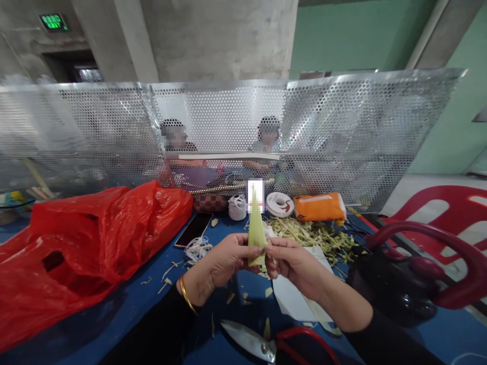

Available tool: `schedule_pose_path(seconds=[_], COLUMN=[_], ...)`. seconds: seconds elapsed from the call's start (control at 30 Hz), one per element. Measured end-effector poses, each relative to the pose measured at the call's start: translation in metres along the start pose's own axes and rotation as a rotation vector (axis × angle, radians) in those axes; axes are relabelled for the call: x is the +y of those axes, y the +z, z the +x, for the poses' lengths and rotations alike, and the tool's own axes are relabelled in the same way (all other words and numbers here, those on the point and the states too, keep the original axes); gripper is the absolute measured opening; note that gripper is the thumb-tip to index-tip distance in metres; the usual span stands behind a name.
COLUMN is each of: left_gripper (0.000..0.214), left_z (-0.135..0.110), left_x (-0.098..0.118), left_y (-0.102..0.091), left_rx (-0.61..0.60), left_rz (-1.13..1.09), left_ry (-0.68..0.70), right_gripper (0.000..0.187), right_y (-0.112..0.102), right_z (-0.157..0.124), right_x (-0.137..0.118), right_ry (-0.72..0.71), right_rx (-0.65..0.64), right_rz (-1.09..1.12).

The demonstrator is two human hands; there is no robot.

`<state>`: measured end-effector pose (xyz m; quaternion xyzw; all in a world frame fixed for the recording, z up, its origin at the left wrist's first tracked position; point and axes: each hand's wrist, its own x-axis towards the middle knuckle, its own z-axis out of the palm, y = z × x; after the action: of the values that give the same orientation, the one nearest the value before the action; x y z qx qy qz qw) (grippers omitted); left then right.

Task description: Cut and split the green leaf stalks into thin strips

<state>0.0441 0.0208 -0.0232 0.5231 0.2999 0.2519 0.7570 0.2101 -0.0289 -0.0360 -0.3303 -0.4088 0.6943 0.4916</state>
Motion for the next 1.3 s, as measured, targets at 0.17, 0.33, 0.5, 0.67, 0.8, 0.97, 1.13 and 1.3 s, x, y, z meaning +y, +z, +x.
schedule_pose_path(seconds=[0.17, 0.33, 0.5, 0.67, 0.8, 0.97, 1.13, 1.3], left_gripper=[0.040, 0.041, 0.042, 0.040, 0.045, 0.049, 0.057, 0.052], left_z=[-0.002, -0.003, -0.002, -0.002, -0.001, 0.003, 0.002, -0.001], left_x=[0.002, 0.005, 0.005, 0.004, 0.002, -0.003, -0.004, 0.000], left_y=[0.003, 0.003, -0.001, 0.000, 0.000, 0.003, 0.011, 0.008], left_rx=[-0.016, -0.005, 0.047, 0.040, 0.032, 0.111, 0.181, 0.129], left_rz=[0.000, -0.019, -0.018, 0.016, 0.052, -0.020, -0.049, -0.034], left_ry=[0.021, 0.015, 0.003, -0.004, -0.030, 0.008, 0.030, 0.015], right_gripper=[0.014, 0.019, 0.025, 0.031, 0.033, 0.033, 0.034, 0.029], right_y=[0.000, 0.002, 0.001, 0.003, 0.001, 0.004, 0.012, 0.009], right_z=[0.002, 0.001, 0.000, 0.002, 0.005, 0.005, 0.003, 0.002], right_x=[0.000, -0.003, -0.005, 0.000, 0.004, 0.008, 0.008, 0.008], right_ry=[0.013, 0.028, 0.027, 0.000, -0.052, -0.125, -0.115, -0.069], right_rx=[-0.034, -0.057, -0.053, 0.044, 0.121, 0.159, 0.148, 0.103], right_rz=[0.111, 0.168, 0.161, 0.053, -0.049, -0.218, -0.251, -0.172])
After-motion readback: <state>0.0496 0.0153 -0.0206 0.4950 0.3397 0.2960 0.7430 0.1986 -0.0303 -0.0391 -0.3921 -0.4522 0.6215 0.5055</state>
